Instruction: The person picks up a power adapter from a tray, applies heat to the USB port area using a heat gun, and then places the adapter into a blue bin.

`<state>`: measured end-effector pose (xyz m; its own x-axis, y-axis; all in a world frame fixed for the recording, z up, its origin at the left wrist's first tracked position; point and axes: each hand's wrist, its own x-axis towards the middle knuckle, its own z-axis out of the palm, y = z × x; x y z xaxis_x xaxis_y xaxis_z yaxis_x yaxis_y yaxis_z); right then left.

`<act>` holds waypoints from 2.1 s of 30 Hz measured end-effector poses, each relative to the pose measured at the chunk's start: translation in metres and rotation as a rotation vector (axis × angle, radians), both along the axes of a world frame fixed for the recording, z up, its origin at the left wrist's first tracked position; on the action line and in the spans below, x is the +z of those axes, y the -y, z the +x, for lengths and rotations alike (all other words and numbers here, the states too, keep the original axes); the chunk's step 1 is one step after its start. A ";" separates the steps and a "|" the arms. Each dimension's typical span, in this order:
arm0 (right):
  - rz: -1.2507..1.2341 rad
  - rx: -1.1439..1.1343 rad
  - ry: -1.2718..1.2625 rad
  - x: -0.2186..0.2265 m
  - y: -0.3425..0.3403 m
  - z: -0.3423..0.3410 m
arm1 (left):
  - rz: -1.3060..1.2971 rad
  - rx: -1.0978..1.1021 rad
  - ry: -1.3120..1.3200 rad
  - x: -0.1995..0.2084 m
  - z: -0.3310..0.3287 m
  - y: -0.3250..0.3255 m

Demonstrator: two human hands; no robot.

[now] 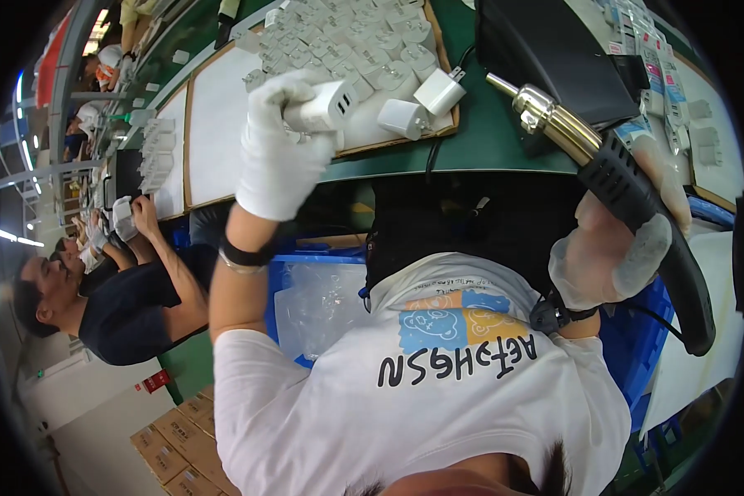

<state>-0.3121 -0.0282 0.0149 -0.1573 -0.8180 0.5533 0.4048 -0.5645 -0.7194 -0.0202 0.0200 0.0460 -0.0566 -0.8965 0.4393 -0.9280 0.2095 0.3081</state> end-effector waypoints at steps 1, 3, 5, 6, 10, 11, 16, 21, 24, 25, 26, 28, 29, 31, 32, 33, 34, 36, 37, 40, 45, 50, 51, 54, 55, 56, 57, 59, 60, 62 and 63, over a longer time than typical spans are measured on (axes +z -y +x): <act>-0.001 0.010 0.004 0.001 0.000 0.002 | -0.090 0.004 -0.341 -0.012 -0.011 -0.010; -0.021 0.014 0.060 0.003 0.002 0.004 | -0.174 0.007 -0.698 -0.025 -0.039 -0.026; -0.028 0.023 0.074 0.000 0.004 0.005 | 0.076 0.136 -1.193 -0.030 -0.067 -0.038; -0.035 0.035 0.144 -0.003 0.004 0.005 | 0.079 0.144 -1.207 -0.036 -0.075 -0.040; 0.005 0.231 0.449 -0.010 0.000 0.002 | 0.277 0.014 -1.695 -0.065 -0.102 -0.056; 0.036 0.389 0.645 -0.008 -0.002 0.001 | 0.254 0.036 -1.602 -0.069 -0.105 -0.056; -0.029 0.722 0.454 -0.009 0.005 -0.012 | 0.197 0.127 -1.292 -0.085 -0.114 -0.057; -0.243 0.987 -0.177 -0.014 0.027 -0.029 | 0.146 0.149 -1.240 -0.097 -0.119 -0.062; -0.371 1.134 -0.569 -0.017 0.043 -0.042 | 0.122 0.150 -1.149 -0.103 -0.117 -0.063; -0.367 1.135 -0.569 -0.017 0.042 -0.041 | 0.108 0.147 -1.100 -0.104 -0.115 -0.062; -0.366 1.113 -0.602 -0.016 0.041 -0.035 | 0.110 0.149 -1.102 -0.105 -0.115 -0.063; -0.364 1.069 -0.667 -0.014 0.037 -0.042 | 0.101 0.134 -1.032 -0.109 -0.114 -0.065; -0.363 1.045 -0.701 -0.009 0.033 -0.030 | 0.097 0.124 -0.996 -0.109 -0.114 -0.066; -0.360 0.996 -0.767 -0.001 0.024 -0.021 | 0.108 0.133 -0.984 -0.108 -0.113 -0.066; -0.358 0.972 -0.800 0.000 0.024 -0.027 | 0.118 0.142 -0.971 -0.107 -0.113 -0.066; -0.356 0.946 -0.833 -0.001 0.028 -0.037 | 0.127 0.149 -0.959 -0.107 -0.112 -0.066; -0.357 0.924 -0.865 0.001 0.026 -0.033 | 0.128 0.153 -0.959 -0.108 -0.112 -0.066; -0.359 0.879 -0.927 0.005 0.023 -0.031 | 0.108 0.153 -0.989 -0.111 -0.111 -0.065; -0.360 0.855 -0.958 0.006 0.022 -0.038 | 0.098 0.153 -1.003 -0.112 -0.110 -0.065; -0.359 0.774 -1.052 0.011 0.021 -0.042 | 0.108 0.161 -0.938 -0.111 -0.109 -0.065; -0.354 0.660 -1.174 0.017 0.017 -0.035 | 0.135 0.142 -0.933 -0.111 -0.107 -0.065; -0.311 0.723 -1.013 0.007 0.023 -0.031 | 0.153 0.163 -0.872 -0.105 -0.108 -0.064; -0.302 0.734 -0.982 0.007 0.023 -0.034 | 0.159 0.169 -0.833 -0.104 -0.107 -0.064; -0.276 0.767 -0.886 0.003 0.023 -0.038 | 0.171 0.183 -0.755 -0.105 -0.104 -0.063; -0.268 0.781 -0.852 0.004 0.019 -0.037 | 0.132 0.166 -0.725 -0.107 -0.103 -0.063; -0.261 0.793 -0.818 0.002 0.020 -0.033 | 0.094 0.149 -0.695 -0.110 -0.102 -0.063; -0.253 0.805 -0.784 -0.002 0.022 -0.035 | 0.056 0.131 -0.664 -0.112 -0.101 -0.063; -0.237 0.826 -0.718 0.002 0.020 -0.033 | 0.061 0.131 -0.730 -0.115 -0.103 -0.062; -0.230 0.835 -0.686 0.000 0.018 -0.028 | 0.064 0.130 -0.796 -0.115 -0.104 -0.061; -0.216 0.853 -0.621 0.000 0.012 -0.013 | 0.068 0.129 -0.863 -0.115 -0.107 -0.061; -0.209 0.862 -0.588 0.000 0.010 -0.015 | 0.090 0.162 -0.927 -0.114 -0.109 -0.063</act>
<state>-0.3267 -0.0379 0.0150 0.7677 -0.4054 0.4962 0.3474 -0.3874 -0.8539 -0.1293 0.0831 -0.0677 0.4088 -0.8957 0.1750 -0.3204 0.0387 0.9465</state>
